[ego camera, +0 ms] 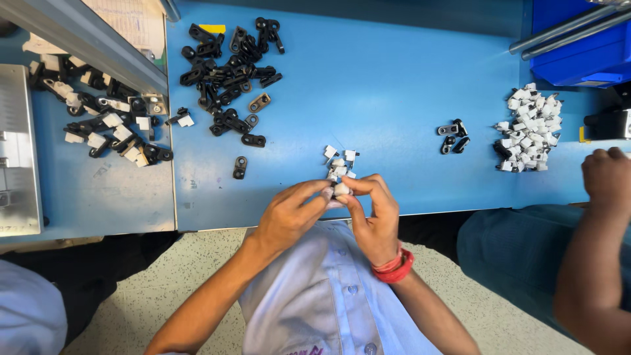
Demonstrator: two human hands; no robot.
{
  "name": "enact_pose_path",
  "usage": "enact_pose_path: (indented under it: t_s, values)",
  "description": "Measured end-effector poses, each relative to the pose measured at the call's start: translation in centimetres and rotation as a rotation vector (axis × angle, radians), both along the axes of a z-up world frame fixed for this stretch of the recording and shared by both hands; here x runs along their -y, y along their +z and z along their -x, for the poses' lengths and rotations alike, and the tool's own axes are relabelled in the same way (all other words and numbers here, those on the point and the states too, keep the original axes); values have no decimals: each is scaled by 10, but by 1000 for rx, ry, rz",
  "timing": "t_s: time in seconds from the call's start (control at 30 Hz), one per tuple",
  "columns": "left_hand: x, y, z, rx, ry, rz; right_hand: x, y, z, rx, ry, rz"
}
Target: The person repeatedly picks small black and white plastic components from piles on a blue workbench, joins them by hand, and places the assembled units into a growing pile. Later, the person gathers the assembled units and pours them into a clear plastic bag.
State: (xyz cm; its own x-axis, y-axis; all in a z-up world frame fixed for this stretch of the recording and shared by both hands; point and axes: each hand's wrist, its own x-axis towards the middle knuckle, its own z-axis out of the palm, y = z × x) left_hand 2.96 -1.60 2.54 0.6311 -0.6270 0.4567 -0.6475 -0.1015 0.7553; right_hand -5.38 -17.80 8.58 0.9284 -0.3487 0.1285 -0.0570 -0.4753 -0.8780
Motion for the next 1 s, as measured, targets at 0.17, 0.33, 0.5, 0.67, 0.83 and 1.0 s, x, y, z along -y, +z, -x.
enact_pose_path:
  t_s: [0.17,0.33,0.5,0.67,0.83,1.0]
  values:
    - [6,0,11,-891,-182,493,8,-5,8,21,94,-496]
    - [6,-4,27,-1331,-345,558,21,4,14,229,269,-54]
    - [7,-6,23,-1371,-333,347,20,9,9,251,363,120]
    - [-2,10,22,-239,12,71,16,11,6,271,255,261]
    - [5,15,29,-838,-131,365,13,12,4,352,145,66]
    - [19,-7,27,-1246,-82,532,18,10,1,222,157,283]
